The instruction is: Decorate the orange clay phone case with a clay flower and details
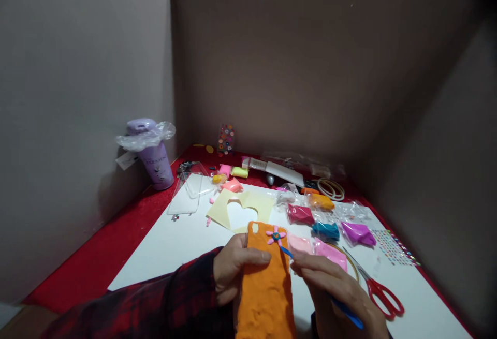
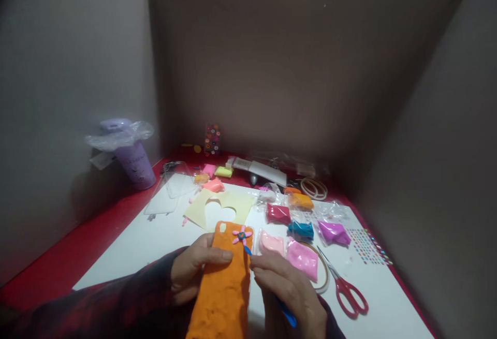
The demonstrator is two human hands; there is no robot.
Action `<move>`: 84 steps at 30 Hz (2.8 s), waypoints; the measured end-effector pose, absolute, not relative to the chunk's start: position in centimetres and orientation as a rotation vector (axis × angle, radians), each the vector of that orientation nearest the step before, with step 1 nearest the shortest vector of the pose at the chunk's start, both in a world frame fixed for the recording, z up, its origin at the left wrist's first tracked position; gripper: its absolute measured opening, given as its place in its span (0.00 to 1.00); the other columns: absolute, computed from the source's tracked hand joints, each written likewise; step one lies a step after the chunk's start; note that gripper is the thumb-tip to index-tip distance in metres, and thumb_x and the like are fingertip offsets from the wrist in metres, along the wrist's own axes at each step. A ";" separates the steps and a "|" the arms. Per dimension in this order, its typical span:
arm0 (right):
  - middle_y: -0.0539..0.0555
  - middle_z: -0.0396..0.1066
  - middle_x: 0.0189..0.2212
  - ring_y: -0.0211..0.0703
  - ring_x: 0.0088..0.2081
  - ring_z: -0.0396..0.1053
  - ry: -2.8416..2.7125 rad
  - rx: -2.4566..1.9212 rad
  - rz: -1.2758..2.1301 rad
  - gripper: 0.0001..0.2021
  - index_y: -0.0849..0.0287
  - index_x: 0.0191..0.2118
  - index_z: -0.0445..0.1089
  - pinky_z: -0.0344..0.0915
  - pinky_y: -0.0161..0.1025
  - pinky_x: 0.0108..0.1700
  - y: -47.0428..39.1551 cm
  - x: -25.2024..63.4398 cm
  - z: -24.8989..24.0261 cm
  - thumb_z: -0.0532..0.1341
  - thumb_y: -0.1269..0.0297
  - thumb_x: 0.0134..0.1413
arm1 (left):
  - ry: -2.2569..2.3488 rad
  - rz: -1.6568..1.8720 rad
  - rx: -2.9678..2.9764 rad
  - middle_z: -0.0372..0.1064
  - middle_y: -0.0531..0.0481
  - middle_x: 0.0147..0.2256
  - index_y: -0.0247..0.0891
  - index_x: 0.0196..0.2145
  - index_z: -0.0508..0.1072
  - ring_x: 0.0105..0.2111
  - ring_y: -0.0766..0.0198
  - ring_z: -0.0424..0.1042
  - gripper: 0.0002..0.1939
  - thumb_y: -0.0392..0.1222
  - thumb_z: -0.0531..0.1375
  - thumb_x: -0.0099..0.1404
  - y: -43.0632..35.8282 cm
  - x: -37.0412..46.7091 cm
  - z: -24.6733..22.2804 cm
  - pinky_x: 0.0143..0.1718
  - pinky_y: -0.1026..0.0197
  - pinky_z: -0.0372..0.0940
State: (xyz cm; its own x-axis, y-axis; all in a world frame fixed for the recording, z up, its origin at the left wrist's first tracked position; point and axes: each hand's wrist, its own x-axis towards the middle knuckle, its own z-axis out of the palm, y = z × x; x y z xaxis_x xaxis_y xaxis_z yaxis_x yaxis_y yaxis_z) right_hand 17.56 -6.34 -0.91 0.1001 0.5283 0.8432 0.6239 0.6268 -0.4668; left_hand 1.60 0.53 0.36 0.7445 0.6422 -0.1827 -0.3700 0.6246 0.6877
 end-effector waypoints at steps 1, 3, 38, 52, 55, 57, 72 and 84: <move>0.57 0.74 0.35 0.46 0.39 0.72 -1.592 -0.986 -0.087 0.10 0.61 0.37 0.70 0.70 0.42 0.39 -6.3 17.8 -1.0 0.59 0.80 0.49 | 0.442 0.604 0.669 0.71 0.39 0.33 0.26 0.41 0.71 0.30 0.60 0.71 0.17 0.31 0.57 0.51 0.5 1.6 0.4 0.35 0.58 0.65; 0.57 0.73 0.36 0.46 0.40 0.72 -1.645 -0.974 -0.090 0.11 0.61 0.38 0.70 0.70 0.43 0.39 -6.3 18.1 -1.0 0.59 0.80 0.48 | 0.443 0.599 0.662 0.71 0.38 0.32 0.26 0.41 0.72 0.29 0.60 0.71 0.17 0.31 0.58 0.51 0.5 1.6 0.4 0.35 0.58 0.65; 0.55 0.73 0.36 0.41 0.37 0.73 -1.649 -0.990 -0.145 0.14 0.59 0.42 0.68 0.74 0.38 0.35 -6.1 18.6 -1.4 0.58 0.80 0.49 | 0.429 0.597 0.693 0.71 0.37 0.33 0.25 0.40 0.71 0.30 0.60 0.71 0.16 0.31 0.57 0.51 0.5 1.7 0.4 0.36 0.57 0.64; 0.55 0.72 0.39 0.42 0.40 0.72 -1.756 -1.005 -0.100 0.14 0.58 0.44 0.66 0.73 0.40 0.37 -6.3 18.9 -1.5 0.58 0.78 0.52 | 0.431 0.598 0.692 0.70 0.37 0.34 0.25 0.41 0.71 0.30 0.60 0.71 0.17 0.30 0.56 0.51 0.5 1.7 0.5 0.37 0.56 0.63; 0.55 0.72 0.38 0.42 0.40 0.72 -1.735 -1.001 -0.096 0.14 0.58 0.44 0.66 0.73 0.40 0.37 -6.4 19.0 -1.6 0.57 0.79 0.51 | 0.427 0.592 0.695 0.70 0.37 0.33 0.25 0.40 0.71 0.30 0.60 0.71 0.16 0.30 0.56 0.52 0.5 1.7 0.5 0.37 0.57 0.64; 0.55 0.72 0.38 0.42 0.39 0.72 -1.716 -1.010 -0.103 0.14 0.58 0.44 0.67 0.73 0.40 0.37 -6.4 19.0 -1.6 0.58 0.79 0.51 | 0.423 0.591 0.694 0.70 0.38 0.32 0.26 0.39 0.71 0.29 0.60 0.71 0.15 0.29 0.55 0.52 0.5 1.7 0.4 0.36 0.57 0.64; 0.56 0.72 0.39 0.43 0.40 0.72 -1.702 -0.995 -0.116 0.13 0.58 0.43 0.67 0.73 0.40 0.37 -6.3 18.5 -1.2 0.59 0.78 0.51 | 0.387 0.581 0.698 0.70 0.39 0.36 0.26 0.44 0.70 0.32 0.61 0.71 0.18 0.29 0.55 0.54 0.5 1.5 0.2 0.38 0.57 0.64; 0.57 0.73 0.36 0.43 0.40 0.72 -1.682 -0.991 -0.143 0.10 0.60 0.41 0.69 0.71 0.39 0.38 -6.3 18.1 -1.0 0.57 0.77 0.53 | 0.390 0.579 0.710 0.69 0.40 0.35 0.27 0.41 0.70 0.31 0.61 0.70 0.16 0.29 0.56 0.52 0.5 1.5 0.3 0.38 0.57 0.63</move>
State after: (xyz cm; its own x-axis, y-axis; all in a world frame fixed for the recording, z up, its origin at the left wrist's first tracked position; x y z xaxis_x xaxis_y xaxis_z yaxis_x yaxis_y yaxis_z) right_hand 18.11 -6.27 -1.03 -0.0243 0.5311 0.8470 0.6667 0.6399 -0.3821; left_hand 1.54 0.53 0.30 0.7757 0.6156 -0.1394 -0.3611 0.6139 0.7019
